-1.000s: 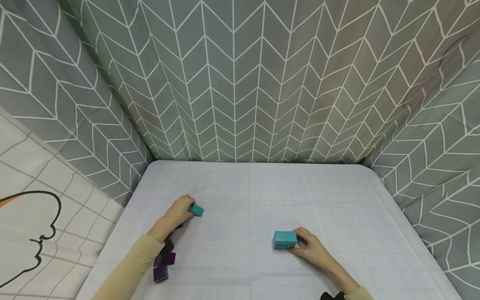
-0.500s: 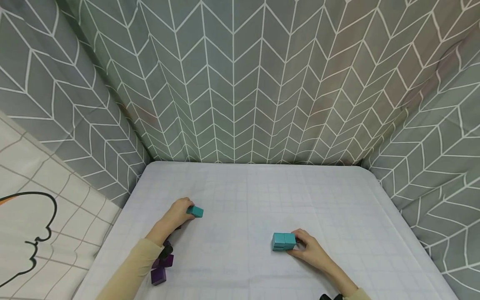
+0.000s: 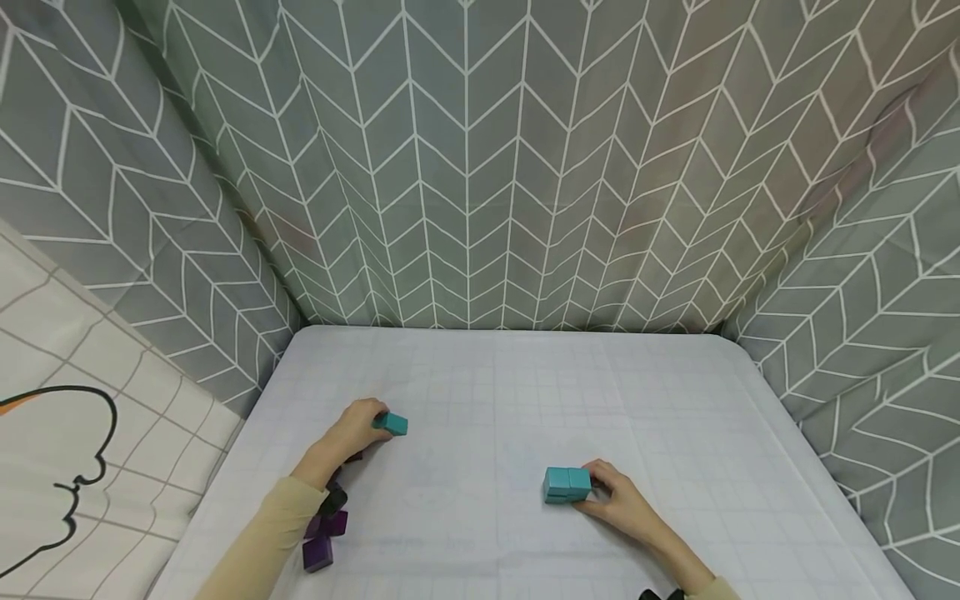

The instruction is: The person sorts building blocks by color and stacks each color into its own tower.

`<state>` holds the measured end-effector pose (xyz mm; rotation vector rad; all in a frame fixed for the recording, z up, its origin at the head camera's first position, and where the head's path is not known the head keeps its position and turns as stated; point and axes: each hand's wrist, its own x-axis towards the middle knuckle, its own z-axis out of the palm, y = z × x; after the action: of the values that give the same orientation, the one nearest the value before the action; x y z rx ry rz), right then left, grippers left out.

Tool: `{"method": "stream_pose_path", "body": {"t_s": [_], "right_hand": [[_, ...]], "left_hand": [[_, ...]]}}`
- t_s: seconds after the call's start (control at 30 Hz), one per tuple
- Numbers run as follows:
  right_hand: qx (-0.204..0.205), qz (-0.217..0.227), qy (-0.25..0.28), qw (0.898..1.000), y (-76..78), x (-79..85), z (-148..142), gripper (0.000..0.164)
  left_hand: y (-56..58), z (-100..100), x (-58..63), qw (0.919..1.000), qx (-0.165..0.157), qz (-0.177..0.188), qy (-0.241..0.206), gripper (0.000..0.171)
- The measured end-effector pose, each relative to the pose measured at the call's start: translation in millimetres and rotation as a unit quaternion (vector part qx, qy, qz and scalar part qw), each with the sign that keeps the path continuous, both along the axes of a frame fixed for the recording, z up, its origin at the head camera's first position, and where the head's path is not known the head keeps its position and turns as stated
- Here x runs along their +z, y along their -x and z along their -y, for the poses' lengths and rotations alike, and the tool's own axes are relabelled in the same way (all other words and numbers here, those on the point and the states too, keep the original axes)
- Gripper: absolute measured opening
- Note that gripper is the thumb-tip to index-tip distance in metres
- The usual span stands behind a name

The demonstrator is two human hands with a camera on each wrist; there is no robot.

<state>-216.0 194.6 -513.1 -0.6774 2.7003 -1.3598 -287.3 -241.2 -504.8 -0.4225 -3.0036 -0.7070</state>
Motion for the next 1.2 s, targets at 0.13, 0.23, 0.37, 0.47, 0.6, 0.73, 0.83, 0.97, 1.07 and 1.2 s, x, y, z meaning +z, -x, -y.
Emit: {"method": "stream_pose_path", "body": {"t_s": [0.13, 0.23, 0.37, 0.47, 0.6, 0.73, 0.83, 0.97, 1.07, 1.2], "right_hand": [[-0.005, 0.004, -0.006, 1.0, 0.2, -0.5, -0.7, 0.034], [-0.005, -0.001, -0.008, 1.0, 2.9, -7.1, -2.8, 0.034], [-0.003, -0.009, -0.017, 1.0, 9.3, -23.7, -8.9, 0.034], [0.001, -0.003, -0.011, 1.0, 13.7, -33.4, -13.4, 0.034], [0.007, 0.01, 0.007, 1.0, 15.7, -35.7, -15.4, 0.033], [0.005, 0.009, 0.003, 1.0, 15.9, -35.4, -14.5, 0.033], [-0.001, 0.012, -0.005, 1.0, 14.1, -32.4, -12.5, 0.033], [0.001, 0.012, 0.004, 1.0, 7.8, -18.5, -7.6, 0.032], [0.011, 0.005, 0.012, 1.0, 3.1, -7.1, -4.5, 0.032], [0.021, 0.004, 0.019, 1.0, 0.9, -1.4, -3.6, 0.038]], "left_hand": [[6.4, -14.3, 8.3, 1.0, -0.001, -0.004, 0.008, 0.03], [10.5, -33.1, 22.7, 0.9998, -0.004, -0.018, 0.007, 0.029], [11.7, -62.9, 44.2, 0.998, -0.024, -0.057, -0.009, 0.029], [10.1, -86.0, 58.2, 0.9935, -0.054, -0.096, -0.028, 0.026], [7.1, -117.5, 72.3, 0.9855, -0.1, -0.129, -0.047, 0.023], [1.8, -149.5, 77.3, 0.9824, -0.127, -0.131, -0.041, 0.028], [-6.1, -171.7, 75.1, 0.9815, -0.144, -0.122, -0.036, 0.032], [-23.2, -197.4, 70.2, 0.9799, -0.159, -0.115, -0.033, 0.035], [-36.8, -213.9, 65.4, 0.9787, -0.167, -0.113, -0.037, 0.036], [-48.4, -230.7, 56.6, 0.9766, -0.184, -0.103, -0.043, 0.036]]}}
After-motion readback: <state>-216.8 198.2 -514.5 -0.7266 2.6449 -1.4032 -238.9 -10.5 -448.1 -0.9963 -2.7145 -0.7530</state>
